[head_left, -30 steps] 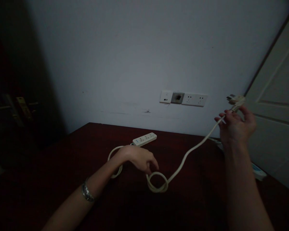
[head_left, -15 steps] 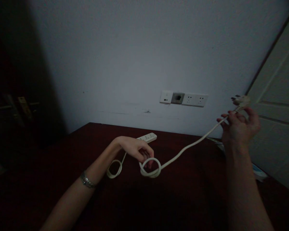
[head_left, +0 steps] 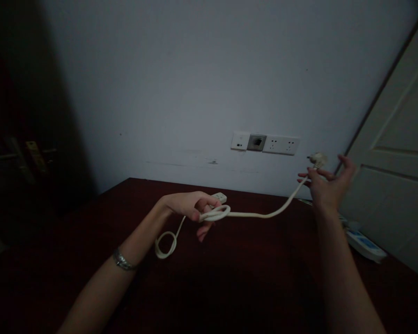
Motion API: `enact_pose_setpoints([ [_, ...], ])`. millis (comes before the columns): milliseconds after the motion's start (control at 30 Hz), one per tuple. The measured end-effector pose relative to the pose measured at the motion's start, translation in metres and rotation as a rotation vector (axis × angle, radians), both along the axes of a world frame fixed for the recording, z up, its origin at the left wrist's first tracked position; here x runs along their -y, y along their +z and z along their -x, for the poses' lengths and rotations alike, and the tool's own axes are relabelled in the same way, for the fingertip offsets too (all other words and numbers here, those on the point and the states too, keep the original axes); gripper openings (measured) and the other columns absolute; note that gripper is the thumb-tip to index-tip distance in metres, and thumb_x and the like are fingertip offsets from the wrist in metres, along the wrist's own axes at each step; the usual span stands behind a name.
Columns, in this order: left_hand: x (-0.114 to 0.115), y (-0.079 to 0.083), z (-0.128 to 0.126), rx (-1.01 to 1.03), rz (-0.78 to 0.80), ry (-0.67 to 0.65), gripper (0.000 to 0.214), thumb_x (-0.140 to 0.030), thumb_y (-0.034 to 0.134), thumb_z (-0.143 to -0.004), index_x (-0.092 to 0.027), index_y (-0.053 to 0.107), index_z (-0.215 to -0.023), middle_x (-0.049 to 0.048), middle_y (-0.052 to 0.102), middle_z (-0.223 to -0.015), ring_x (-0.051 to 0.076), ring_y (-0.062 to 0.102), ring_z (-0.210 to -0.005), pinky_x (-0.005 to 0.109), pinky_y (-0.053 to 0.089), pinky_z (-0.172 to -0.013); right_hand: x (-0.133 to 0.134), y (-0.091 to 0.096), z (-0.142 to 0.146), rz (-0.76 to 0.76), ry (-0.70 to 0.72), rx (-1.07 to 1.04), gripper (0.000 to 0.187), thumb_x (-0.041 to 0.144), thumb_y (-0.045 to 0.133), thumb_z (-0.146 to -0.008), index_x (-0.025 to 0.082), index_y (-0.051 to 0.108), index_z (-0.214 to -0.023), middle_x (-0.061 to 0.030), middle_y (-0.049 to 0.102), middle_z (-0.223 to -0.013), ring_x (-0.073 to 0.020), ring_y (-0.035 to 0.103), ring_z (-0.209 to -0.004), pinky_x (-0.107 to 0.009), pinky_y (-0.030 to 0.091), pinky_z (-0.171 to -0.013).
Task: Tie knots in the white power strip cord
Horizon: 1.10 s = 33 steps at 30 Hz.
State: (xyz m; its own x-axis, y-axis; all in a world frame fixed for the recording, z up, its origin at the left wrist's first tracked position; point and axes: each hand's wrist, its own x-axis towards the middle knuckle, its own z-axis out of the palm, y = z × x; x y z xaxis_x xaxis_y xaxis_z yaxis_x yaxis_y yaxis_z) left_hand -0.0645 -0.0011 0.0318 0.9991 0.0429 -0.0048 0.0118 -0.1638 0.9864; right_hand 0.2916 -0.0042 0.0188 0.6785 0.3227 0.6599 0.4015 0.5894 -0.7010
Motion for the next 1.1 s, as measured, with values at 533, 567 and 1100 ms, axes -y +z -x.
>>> enact_pose_setpoints([
  [533,0.044,0.02,-0.009,0.005,-0.447,0.354,0.04,-0.022,0.075,-0.061,-0.016,0.053,-0.094,-0.0008,0.053,-0.083,0.011,0.052,-0.074,0.026,0.042,-0.066,-0.025,-0.024,0.009,0.564,0.468,-0.069,0.038,0.011,0.049,-0.061,0.014,0.068,-0.094,-0.006,0.065,-0.083,-0.014,0.063,-0.077,-0.021,0.051,-0.055],
  [567,0.045,0.02,-0.009,0.021,-0.452,0.392,0.041,-0.024,0.075,-0.062,-0.016,0.052,-0.095,-0.0004,0.054,-0.084,0.011,0.051,-0.074,0.026,0.042,-0.066,-0.021,-0.024,0.008,0.616,0.489,-0.018,0.041,0.01,0.05,-0.059,0.015,0.068,-0.096,-0.006,0.066,-0.085,-0.014,0.063,-0.076,-0.021,0.05,-0.055],
  [1100,0.009,0.005,-0.014,0.121,-0.856,0.895,0.044,-0.039,0.068,-0.068,-0.016,0.047,-0.099,0.0015,0.055,-0.081,0.013,0.051,-0.071,0.027,0.041,-0.065,-0.019,-0.017,0.017,0.725,0.208,0.573,0.05,0.06,0.046,-0.074,0.014,0.06,-0.061,0.0005,0.048,-0.051,-0.0103,0.043,-0.048,-0.023,0.031,-0.048],
])
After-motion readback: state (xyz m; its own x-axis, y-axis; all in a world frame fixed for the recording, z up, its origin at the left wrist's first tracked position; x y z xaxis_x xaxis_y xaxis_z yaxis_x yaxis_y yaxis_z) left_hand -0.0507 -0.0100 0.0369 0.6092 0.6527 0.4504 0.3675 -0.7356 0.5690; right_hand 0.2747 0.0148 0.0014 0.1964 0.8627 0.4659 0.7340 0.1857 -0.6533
